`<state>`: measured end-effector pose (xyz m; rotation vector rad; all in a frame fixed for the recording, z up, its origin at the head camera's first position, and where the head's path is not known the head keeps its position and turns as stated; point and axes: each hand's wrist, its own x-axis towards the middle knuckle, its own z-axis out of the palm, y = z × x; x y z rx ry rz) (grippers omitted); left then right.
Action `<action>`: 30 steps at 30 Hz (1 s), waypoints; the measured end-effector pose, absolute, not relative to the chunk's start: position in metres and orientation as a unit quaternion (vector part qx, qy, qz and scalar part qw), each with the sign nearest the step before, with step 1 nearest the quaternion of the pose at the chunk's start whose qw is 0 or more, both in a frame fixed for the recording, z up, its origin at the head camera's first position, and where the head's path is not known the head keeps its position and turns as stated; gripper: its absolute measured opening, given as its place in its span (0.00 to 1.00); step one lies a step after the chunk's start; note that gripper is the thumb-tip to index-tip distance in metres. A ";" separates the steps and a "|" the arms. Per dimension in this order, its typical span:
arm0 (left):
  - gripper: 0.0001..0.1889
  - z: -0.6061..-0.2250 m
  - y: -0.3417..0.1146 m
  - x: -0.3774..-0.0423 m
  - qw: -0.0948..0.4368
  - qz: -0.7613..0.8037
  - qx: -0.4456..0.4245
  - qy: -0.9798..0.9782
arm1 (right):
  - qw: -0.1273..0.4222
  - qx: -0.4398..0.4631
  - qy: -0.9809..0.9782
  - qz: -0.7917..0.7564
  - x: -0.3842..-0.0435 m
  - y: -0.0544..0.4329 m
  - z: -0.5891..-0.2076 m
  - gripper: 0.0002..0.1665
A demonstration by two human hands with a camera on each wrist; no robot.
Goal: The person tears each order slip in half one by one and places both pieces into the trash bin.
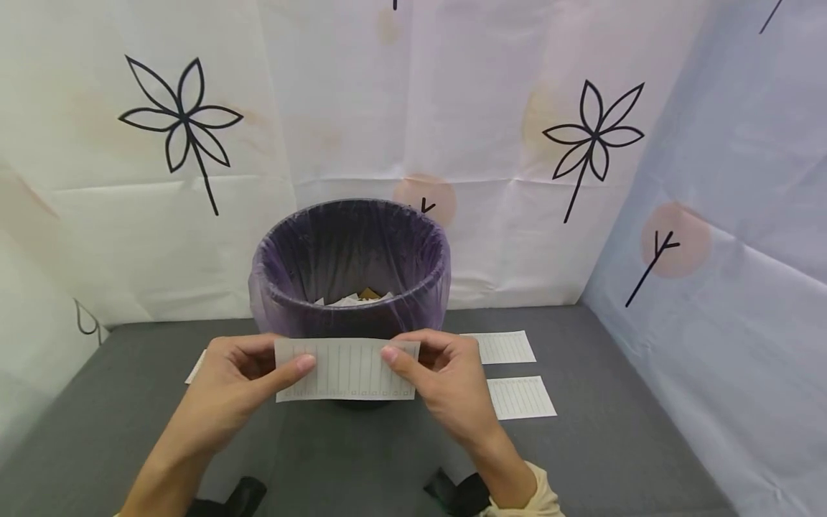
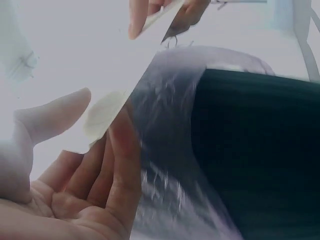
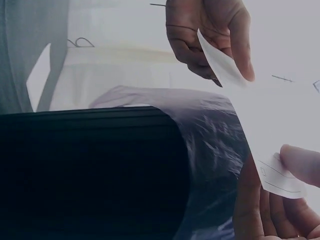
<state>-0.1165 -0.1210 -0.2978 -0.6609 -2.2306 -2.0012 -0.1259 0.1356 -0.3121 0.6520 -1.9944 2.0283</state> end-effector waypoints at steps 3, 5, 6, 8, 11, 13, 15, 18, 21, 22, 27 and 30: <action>0.04 -0.298 -0.116 -0.114 0.044 -0.665 -0.215 -0.714 | 0.108 0.226 -0.686 0.683 -0.125 0.138 -0.310 0.07; 0.04 -0.298 -0.113 -0.112 0.046 -0.670 -0.212 -0.710 | 0.105 0.230 -0.691 0.678 -0.124 0.140 -0.309 0.07; 0.04 -0.298 -0.113 -0.111 0.049 -0.670 -0.208 -0.711 | 0.103 0.233 -0.693 0.675 -0.124 0.141 -0.308 0.07; 0.05 -0.299 -0.111 -0.110 0.058 -0.666 -0.202 -0.716 | 0.097 0.244 -0.693 0.672 -0.125 0.142 -0.308 0.06; 0.04 -0.300 -0.110 -0.109 0.085 -0.650 -0.187 -0.731 | 0.084 0.262 -0.687 0.673 -0.126 0.142 -0.308 0.06; 0.03 -0.300 -0.109 -0.108 0.103 -0.640 -0.182 -0.740 | 0.076 0.273 -0.681 0.675 -0.126 0.141 -0.308 0.05; 0.03 -0.301 -0.108 -0.107 0.118 -0.632 -0.180 -0.744 | 0.071 0.281 -0.678 0.676 -0.126 0.141 -0.308 0.05; 0.03 -0.302 -0.107 -0.106 0.129 -0.634 -0.190 -0.738 | 0.065 0.290 -0.671 0.680 -0.126 0.140 -0.308 0.05; 0.03 -0.304 -0.106 -0.106 0.132 -0.642 -0.208 -0.726 | 0.058 0.301 -0.662 0.684 -0.126 0.138 -0.309 0.06; 0.03 -0.305 -0.105 -0.106 0.132 -0.645 -0.214 -0.722 | 0.056 0.304 -0.659 0.686 -0.126 0.137 -0.310 0.06; 0.04 -0.308 -0.100 -0.105 0.131 -0.656 -0.238 -0.704 | 0.059 0.315 -0.650 0.689 -0.125 0.134 -0.311 0.08; 0.05 -0.309 -0.099 -0.105 0.135 -0.659 -0.248 -0.698 | 0.062 0.312 -0.654 0.687 -0.125 0.134 -0.312 0.09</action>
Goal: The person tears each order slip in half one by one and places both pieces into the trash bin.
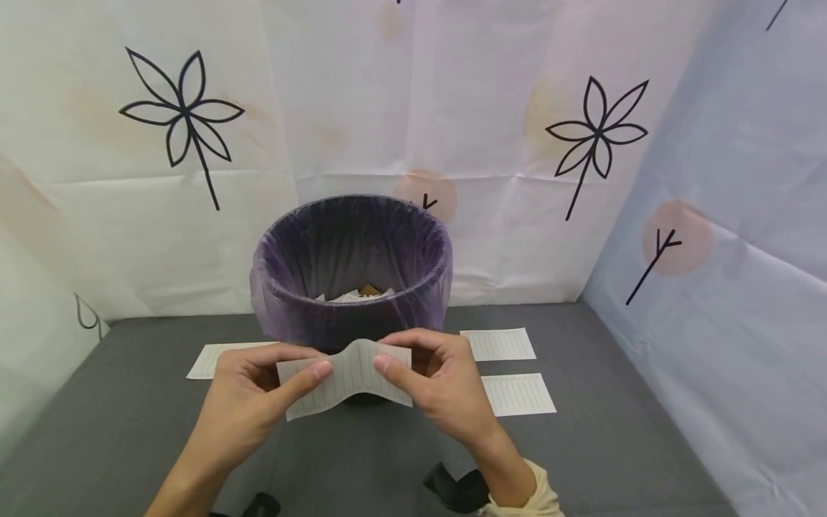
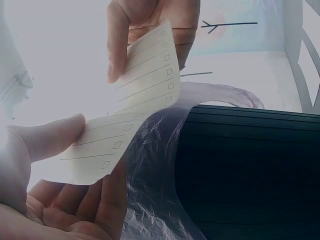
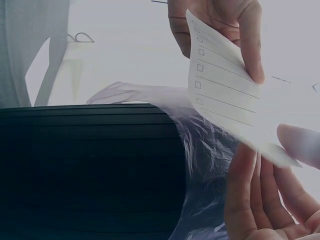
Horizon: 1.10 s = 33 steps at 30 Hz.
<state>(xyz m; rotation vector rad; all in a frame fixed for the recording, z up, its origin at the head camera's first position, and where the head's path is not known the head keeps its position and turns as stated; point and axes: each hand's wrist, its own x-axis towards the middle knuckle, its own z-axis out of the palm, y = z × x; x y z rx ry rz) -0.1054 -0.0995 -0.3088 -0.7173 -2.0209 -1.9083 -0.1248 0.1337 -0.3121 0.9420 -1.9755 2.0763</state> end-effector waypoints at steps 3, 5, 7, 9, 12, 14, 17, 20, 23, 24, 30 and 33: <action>0.06 -0.309 -0.100 -0.106 0.143 -0.655 -0.251 -0.698 | 0.061 0.303 -0.661 0.684 -0.125 0.134 -0.312 0.10; 0.06 -0.309 -0.100 -0.106 0.145 -0.654 -0.249 -0.699 | 0.059 0.298 -0.665 0.683 -0.125 0.134 -0.312 0.10; 0.06 -0.309 -0.100 -0.105 0.145 -0.653 -0.249 -0.701 | 0.059 0.296 -0.666 0.682 -0.125 0.134 -0.313 0.10; 0.05 -0.309 -0.099 -0.106 0.139 -0.656 -0.251 -0.698 | 0.060 0.300 -0.665 0.681 -0.125 0.133 -0.313 0.09; 0.05 -0.309 -0.099 -0.106 0.127 -0.661 -0.252 -0.695 | 0.064 0.308 -0.662 0.680 -0.125 0.132 -0.314 0.09; 0.04 -0.310 -0.099 -0.106 0.123 -0.664 -0.251 -0.693 | 0.067 0.311 -0.662 0.678 -0.125 0.132 -0.314 0.09; 0.04 -0.310 -0.099 -0.106 0.126 -0.662 -0.245 -0.697 | 0.074 0.311 -0.666 0.674 -0.125 0.131 -0.315 0.09; 0.04 -0.309 -0.099 -0.106 0.135 -0.656 -0.238 -0.704 | 0.080 0.306 -0.670 0.671 -0.125 0.131 -0.315 0.09; 0.04 -0.308 -0.099 -0.105 0.149 -0.648 -0.231 -0.711 | 0.086 0.301 -0.673 0.671 -0.125 0.131 -0.315 0.09; 0.05 -0.308 -0.099 -0.105 0.152 -0.646 -0.229 -0.712 | 0.088 0.300 -0.673 0.671 -0.125 0.131 -0.316 0.09; 0.06 -0.308 -0.099 -0.105 0.160 -0.643 -0.225 -0.714 | 0.091 0.297 -0.670 0.674 -0.125 0.129 -0.317 0.07; 0.05 -0.309 -0.099 -0.105 0.163 -0.638 -0.234 -0.716 | 0.090 0.296 -0.673 0.672 -0.124 0.127 -0.318 0.06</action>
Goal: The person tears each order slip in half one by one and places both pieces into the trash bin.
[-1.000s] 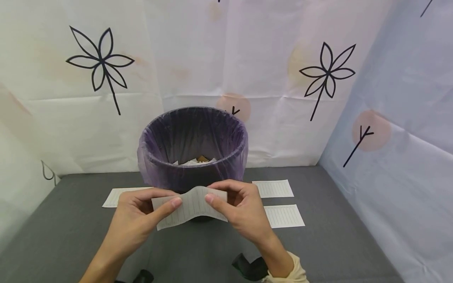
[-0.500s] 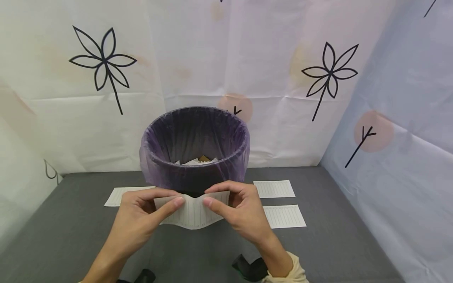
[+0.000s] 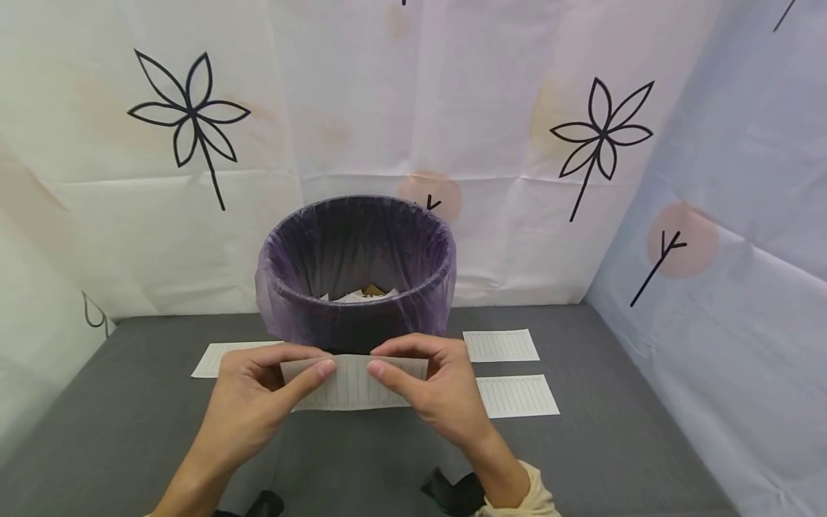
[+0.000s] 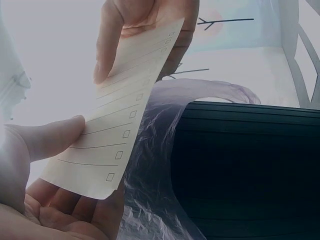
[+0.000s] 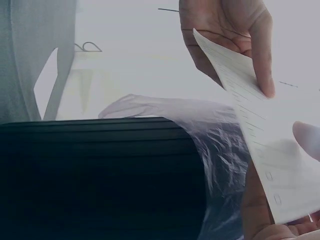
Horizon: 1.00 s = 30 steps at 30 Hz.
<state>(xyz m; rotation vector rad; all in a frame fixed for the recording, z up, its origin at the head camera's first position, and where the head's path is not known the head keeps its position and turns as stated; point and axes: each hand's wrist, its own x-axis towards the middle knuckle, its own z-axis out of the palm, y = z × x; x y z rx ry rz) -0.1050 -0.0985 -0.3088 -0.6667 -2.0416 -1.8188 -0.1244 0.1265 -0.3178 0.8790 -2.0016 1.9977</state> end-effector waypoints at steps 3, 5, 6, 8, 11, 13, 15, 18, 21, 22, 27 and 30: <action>0.05 -0.310 -0.098 -0.105 0.162 -0.635 -0.240 -0.716 | 0.092 0.291 -0.682 0.665 -0.124 0.124 -0.319 0.06; 0.05 -0.311 -0.098 -0.105 0.154 -0.637 -0.243 -0.715 | 0.095 0.288 -0.688 0.660 -0.124 0.123 -0.319 0.06; 0.04 -0.311 -0.099 -0.105 0.148 -0.637 -0.245 -0.716 | 0.098 0.287 -0.690 0.657 -0.124 0.123 -0.320 0.06; 0.04 -0.311 -0.099 -0.105 0.133 -0.636 -0.247 -0.719 | 0.100 0.288 -0.691 0.656 -0.124 0.122 -0.321 0.05; 0.04 -0.312 -0.098 -0.105 0.110 -0.631 -0.245 -0.728 | 0.096 0.297 -0.687 0.657 -0.124 0.120 -0.322 0.05; 0.04 -0.313 -0.097 -0.105 0.103 -0.625 -0.242 -0.735 | 0.090 0.301 -0.684 0.658 -0.124 0.119 -0.324 0.05; 0.04 -0.313 -0.097 -0.105 0.101 -0.623 -0.241 -0.738 | 0.086 0.305 -0.684 0.657 -0.123 0.118 -0.325 0.05; 0.03 -0.314 -0.096 -0.106 0.105 -0.622 -0.248 -0.735 | 0.083 0.304 -0.687 0.655 -0.123 0.117 -0.325 0.05; 0.03 -0.314 -0.096 -0.106 0.106 -0.620 -0.251 -0.735 | 0.081 0.305 -0.688 0.653 -0.123 0.116 -0.326 0.05; 0.03 -0.315 -0.096 -0.106 0.108 -0.619 -0.253 -0.736 | 0.080 0.306 -0.688 0.654 -0.122 0.116 -0.326 0.05; 0.03 -0.315 -0.097 -0.106 0.111 -0.614 -0.253 -0.739 | 0.081 0.312 -0.684 0.655 -0.123 0.116 -0.326 0.06; 0.03 -0.315 -0.098 -0.106 0.108 -0.610 -0.252 -0.744 | 0.085 0.319 -0.681 0.654 -0.123 0.115 -0.326 0.06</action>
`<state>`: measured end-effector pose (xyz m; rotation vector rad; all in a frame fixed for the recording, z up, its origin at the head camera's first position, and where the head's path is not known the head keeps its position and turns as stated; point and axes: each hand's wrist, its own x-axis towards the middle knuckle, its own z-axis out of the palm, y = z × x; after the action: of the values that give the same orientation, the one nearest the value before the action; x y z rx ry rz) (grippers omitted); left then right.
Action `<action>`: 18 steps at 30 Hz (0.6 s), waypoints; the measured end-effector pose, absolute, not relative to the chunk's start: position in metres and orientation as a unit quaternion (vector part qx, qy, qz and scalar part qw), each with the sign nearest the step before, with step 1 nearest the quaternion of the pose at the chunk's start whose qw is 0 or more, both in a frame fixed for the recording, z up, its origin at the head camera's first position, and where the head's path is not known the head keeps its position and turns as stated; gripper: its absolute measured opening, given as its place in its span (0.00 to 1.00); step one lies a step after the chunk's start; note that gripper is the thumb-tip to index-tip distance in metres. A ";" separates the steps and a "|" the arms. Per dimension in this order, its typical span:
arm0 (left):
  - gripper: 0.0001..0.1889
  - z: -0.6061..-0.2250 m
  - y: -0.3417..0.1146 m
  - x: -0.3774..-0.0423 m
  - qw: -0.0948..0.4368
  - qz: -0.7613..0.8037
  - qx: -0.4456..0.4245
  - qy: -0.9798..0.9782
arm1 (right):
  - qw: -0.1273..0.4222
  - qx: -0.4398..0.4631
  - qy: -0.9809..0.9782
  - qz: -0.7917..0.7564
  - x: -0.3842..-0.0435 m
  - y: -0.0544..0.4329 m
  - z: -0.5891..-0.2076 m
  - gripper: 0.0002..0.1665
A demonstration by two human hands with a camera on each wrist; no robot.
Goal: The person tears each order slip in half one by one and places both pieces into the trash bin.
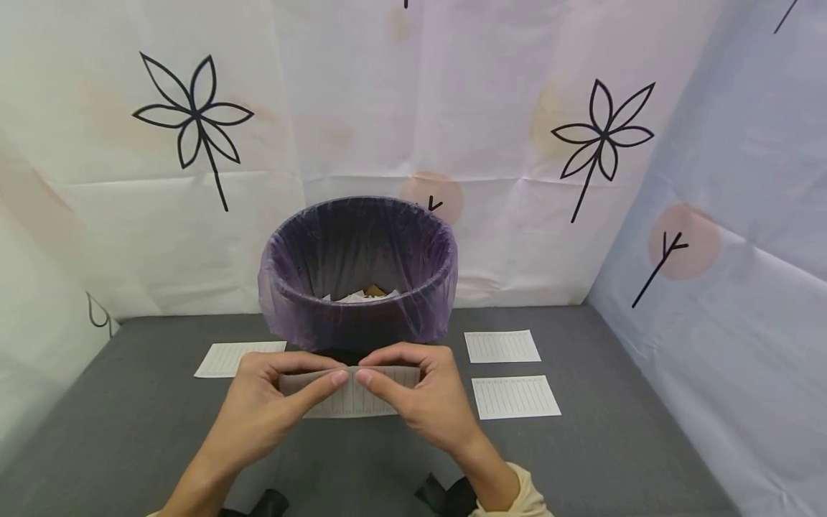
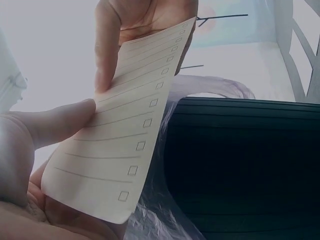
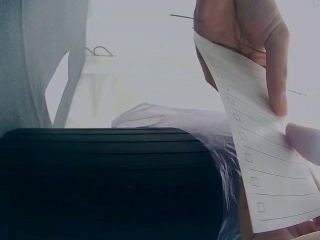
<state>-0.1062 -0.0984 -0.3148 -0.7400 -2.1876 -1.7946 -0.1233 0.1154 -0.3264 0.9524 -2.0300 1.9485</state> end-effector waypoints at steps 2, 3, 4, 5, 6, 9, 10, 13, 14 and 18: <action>0.03 -0.314 -0.099 -0.106 0.101 -0.608 -0.250 -0.747 | 0.089 0.325 -0.680 0.652 -0.124 0.115 -0.327 0.06; 0.03 -0.314 -0.100 -0.106 0.098 -0.606 -0.250 -0.748 | 0.088 0.325 -0.679 0.652 -0.124 0.115 -0.327 0.06; 0.03 -0.314 -0.100 -0.106 0.095 -0.605 -0.250 -0.750 | 0.087 0.326 -0.679 0.653 -0.124 0.115 -0.327 0.06; 0.03 -0.314 -0.101 -0.107 0.092 -0.604 -0.250 -0.751 | 0.086 0.326 -0.678 0.653 -0.124 0.115 -0.327 0.06; 0.03 -0.314 -0.101 -0.107 0.088 -0.604 -0.249 -0.752 | 0.086 0.328 -0.679 0.651 -0.124 0.115 -0.328 0.06; 0.03 -0.314 -0.102 -0.107 0.084 -0.604 -0.248 -0.753 | 0.089 0.330 -0.682 0.647 -0.124 0.115 -0.328 0.06; 0.03 -0.314 -0.102 -0.108 0.083 -0.605 -0.249 -0.752 | 0.092 0.333 -0.682 0.644 -0.124 0.115 -0.328 0.06; 0.03 -0.315 -0.102 -0.108 0.087 -0.602 -0.253 -0.752 | 0.099 0.337 -0.686 0.637 -0.124 0.115 -0.327 0.07; 0.03 -0.315 -0.102 -0.108 0.091 -0.601 -0.256 -0.752 | 0.099 0.337 -0.687 0.636 -0.124 0.115 -0.327 0.07; 0.03 -0.316 -0.101 -0.107 0.106 -0.598 -0.269 -0.748 | 0.096 0.334 -0.688 0.637 -0.124 0.115 -0.327 0.07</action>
<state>-0.1071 -0.1007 -0.3157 -0.7921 -2.2037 -1.7611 -0.1240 0.1154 -0.3265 0.9899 -2.0388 1.8866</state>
